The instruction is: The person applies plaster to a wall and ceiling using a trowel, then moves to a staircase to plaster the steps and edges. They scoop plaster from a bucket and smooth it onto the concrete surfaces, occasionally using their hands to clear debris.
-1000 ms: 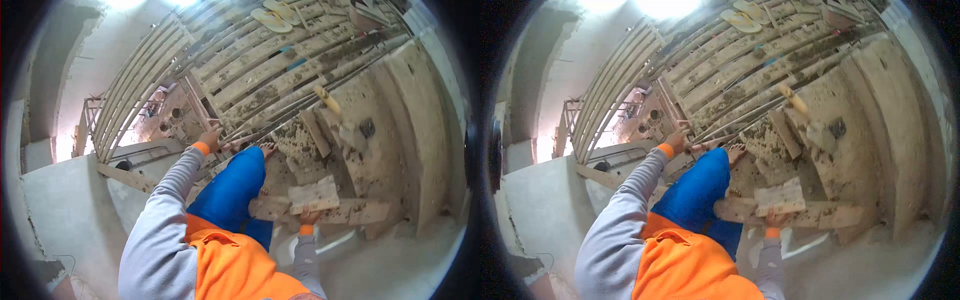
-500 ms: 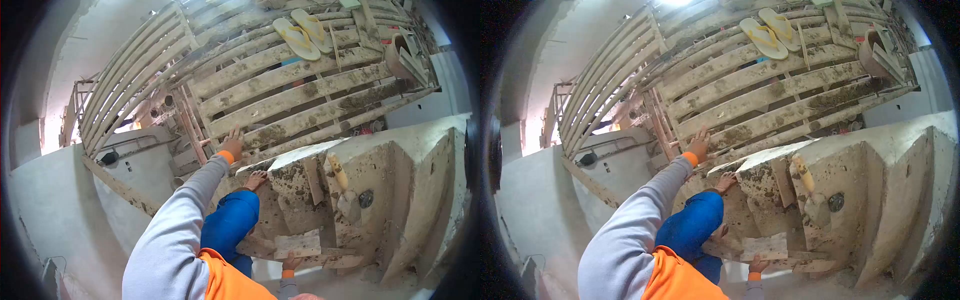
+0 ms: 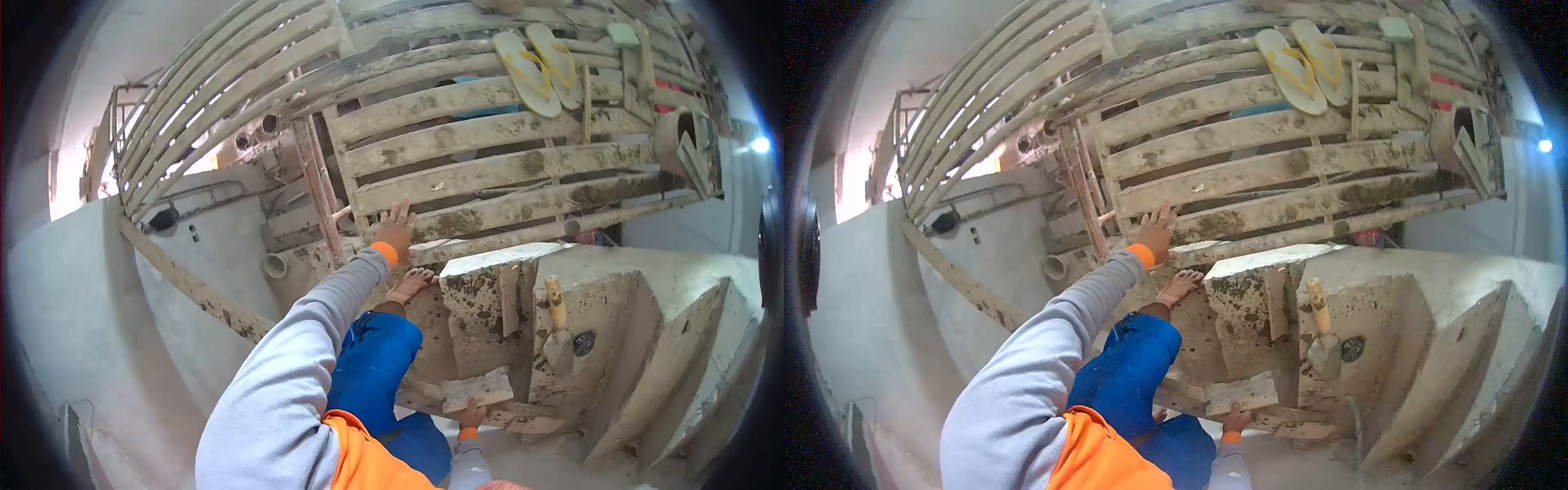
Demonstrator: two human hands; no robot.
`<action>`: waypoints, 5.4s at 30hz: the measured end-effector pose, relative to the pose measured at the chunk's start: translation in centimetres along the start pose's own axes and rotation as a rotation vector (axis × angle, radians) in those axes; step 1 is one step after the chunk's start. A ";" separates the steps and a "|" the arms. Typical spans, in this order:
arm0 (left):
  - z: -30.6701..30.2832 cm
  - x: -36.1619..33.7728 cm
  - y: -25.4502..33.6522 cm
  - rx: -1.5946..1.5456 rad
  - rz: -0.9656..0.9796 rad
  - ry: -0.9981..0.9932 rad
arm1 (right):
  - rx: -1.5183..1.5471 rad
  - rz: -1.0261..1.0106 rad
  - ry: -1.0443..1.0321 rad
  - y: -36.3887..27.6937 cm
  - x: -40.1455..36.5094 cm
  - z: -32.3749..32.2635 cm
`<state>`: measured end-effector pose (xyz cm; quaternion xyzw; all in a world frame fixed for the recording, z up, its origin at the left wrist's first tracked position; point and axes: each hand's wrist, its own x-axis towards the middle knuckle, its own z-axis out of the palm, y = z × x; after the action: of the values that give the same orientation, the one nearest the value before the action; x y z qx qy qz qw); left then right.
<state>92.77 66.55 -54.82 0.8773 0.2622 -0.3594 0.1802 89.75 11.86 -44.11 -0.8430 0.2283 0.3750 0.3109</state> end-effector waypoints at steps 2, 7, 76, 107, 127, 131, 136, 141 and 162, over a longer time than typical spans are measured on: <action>1.1 0.3 0.0 0.018 -0.012 0.026 | -0.054 0.076 0.051 -3.7 0.1 -0.2; 1.3 0.5 -0.6 0.002 -0.010 0.024 | -0.544 -0.520 -0.186 -12.0 1.7 -0.8; -24.1 -30.2 -5.9 -1.325 -1.330 0.962 | -0.292 -0.632 -0.989 -96.5 -15.5 38.1; -25.4 -31.7 -12.6 -2.035 -1.685 -0.195 | -1.870 -1.537 -0.473 -116.2 -26.8 57.3; -35.3 -26.4 -30.7 -2.328 -1.764 0.082 | -2.208 -1.984 -0.576 -125.5 -47.4 85.2; -34.0 -25.8 -36.4 -2.357 -1.614 0.114 | -2.233 -2.125 -0.649 -121.1 -53.0 93.4; -32.0 -27.4 -44.6 -2.311 -1.833 0.218 | -2.231 -2.334 -0.800 -116.0 -57.9 106.7; -28.5 -29.2 -49.5 -2.057 -1.894 0.561 | -1.654 -2.883 -1.061 -110.7 -64.5 115.7; -26.0 -39.7 -73.7 -1.998 -2.878 1.210 | -1.789 -3.067 -1.829 -74.2 -106.4 131.8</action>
<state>39.29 125.28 -17.83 0.4208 -0.8235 -0.3766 -0.0537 5.60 171.82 -4.80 -0.2186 0.9663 -0.0721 0.1151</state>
